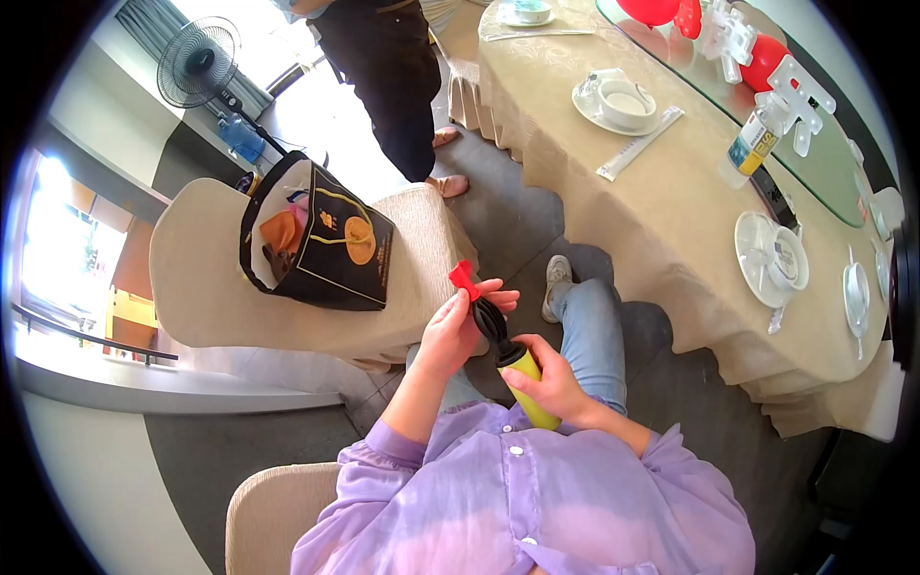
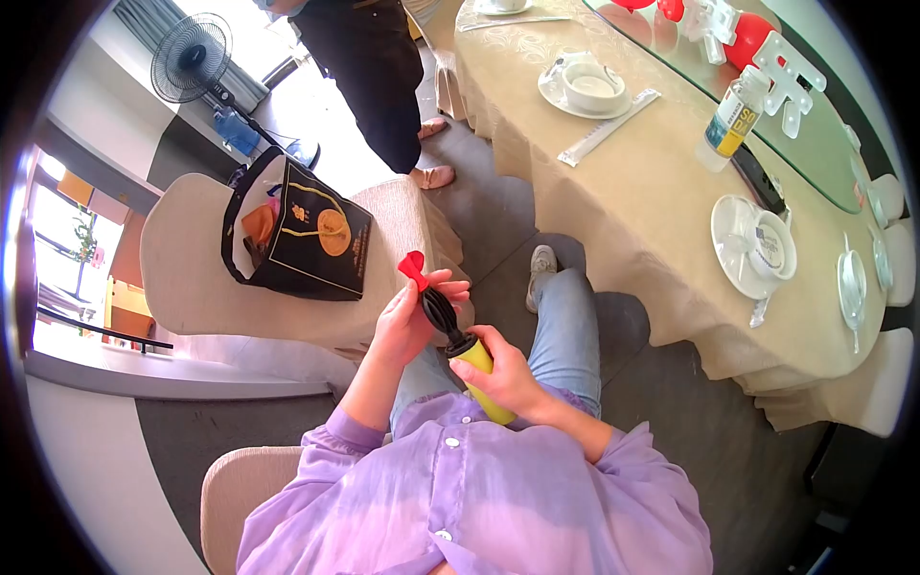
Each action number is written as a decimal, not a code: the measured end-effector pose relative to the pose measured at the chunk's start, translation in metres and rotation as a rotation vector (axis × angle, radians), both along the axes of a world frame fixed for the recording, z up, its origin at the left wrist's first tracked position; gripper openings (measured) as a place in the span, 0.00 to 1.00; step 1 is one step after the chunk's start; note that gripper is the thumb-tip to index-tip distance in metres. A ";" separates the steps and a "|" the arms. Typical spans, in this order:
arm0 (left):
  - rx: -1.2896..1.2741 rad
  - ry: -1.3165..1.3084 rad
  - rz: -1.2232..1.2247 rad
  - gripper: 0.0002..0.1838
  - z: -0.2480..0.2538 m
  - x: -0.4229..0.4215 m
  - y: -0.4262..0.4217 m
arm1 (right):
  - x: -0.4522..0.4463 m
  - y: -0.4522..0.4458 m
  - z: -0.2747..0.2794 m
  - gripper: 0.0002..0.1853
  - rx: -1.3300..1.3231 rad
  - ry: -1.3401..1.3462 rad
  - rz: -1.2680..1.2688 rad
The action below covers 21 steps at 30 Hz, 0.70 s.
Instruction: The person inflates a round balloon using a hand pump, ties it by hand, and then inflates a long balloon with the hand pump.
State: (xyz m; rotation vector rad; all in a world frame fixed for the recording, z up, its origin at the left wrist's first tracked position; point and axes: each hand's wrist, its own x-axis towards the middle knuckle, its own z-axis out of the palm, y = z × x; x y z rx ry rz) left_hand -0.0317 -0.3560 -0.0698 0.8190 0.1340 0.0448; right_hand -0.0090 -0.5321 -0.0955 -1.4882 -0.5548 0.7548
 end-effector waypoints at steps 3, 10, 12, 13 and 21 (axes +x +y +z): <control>0.004 -0.039 0.084 0.17 -0.009 0.001 0.000 | 0.000 0.001 -0.001 0.27 0.053 -0.001 -0.023; -0.007 -0.042 0.099 0.14 -0.023 -0.003 0.011 | -0.003 0.000 0.001 0.26 0.022 0.083 0.037; -0.031 -0.048 0.061 0.13 -0.020 -0.004 0.010 | -0.004 0.001 0.002 0.25 0.014 0.097 0.068; -0.055 -0.056 0.024 0.13 -0.020 -0.004 0.010 | -0.005 0.002 0.002 0.25 0.033 0.104 0.039; -0.017 -0.065 0.003 0.15 -0.017 -0.005 -0.001 | -0.012 0.003 0.002 0.24 0.085 0.209 0.003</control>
